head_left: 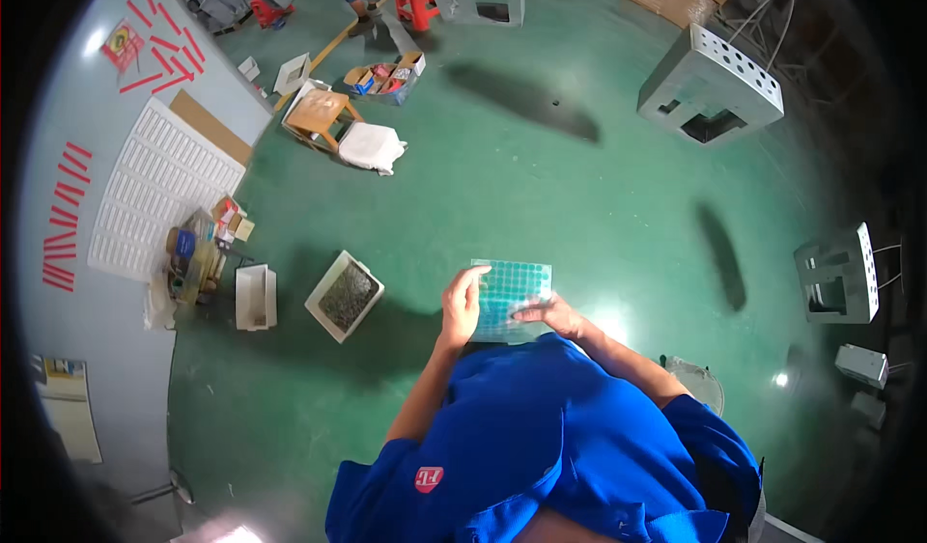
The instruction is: Applying green adhesive dot stickers to specific holes or points on a large metal enclosure frame.
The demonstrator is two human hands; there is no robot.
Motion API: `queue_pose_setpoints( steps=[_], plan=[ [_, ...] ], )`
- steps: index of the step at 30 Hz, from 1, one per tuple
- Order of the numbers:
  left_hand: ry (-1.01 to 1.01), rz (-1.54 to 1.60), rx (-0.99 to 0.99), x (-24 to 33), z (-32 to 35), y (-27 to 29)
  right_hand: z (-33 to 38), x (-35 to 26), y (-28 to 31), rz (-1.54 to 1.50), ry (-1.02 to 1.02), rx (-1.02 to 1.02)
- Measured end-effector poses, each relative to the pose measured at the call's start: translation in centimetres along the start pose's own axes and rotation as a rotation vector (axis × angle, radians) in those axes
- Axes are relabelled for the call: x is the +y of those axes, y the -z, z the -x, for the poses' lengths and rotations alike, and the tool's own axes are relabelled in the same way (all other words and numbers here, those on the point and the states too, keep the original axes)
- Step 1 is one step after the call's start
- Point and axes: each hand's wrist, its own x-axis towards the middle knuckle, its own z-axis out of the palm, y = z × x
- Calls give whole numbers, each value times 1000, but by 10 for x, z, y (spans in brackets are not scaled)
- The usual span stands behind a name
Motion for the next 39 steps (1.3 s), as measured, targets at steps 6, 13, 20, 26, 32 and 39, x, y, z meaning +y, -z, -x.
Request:
queue_pose_setpoints(
  steps=[6, 13, 20, 26, 32, 39],
  plan=[
    [-77, -54, -88, -64, -143, -7, -123, -60, 50, 121, 52, 154],
    [-24, -75, -283, -129, -311, -27, -192, -82, 137, -7, 17, 495],
    [-248, -145, -245, -147, -538, -98, -226, -62, 272, -231, -72, 882],
    [-518, -139, -188, -115, -752, -213, -253, -49, 402, -297, -24, 1150],
    [-785, -724, -84, -125, -933, -297, -280, -103, 490, -393, -77, 1215],
    [-518, -1279, -248, -136, -971, -355, -302, -102, 516, -392, -147, 1235]
  ],
)
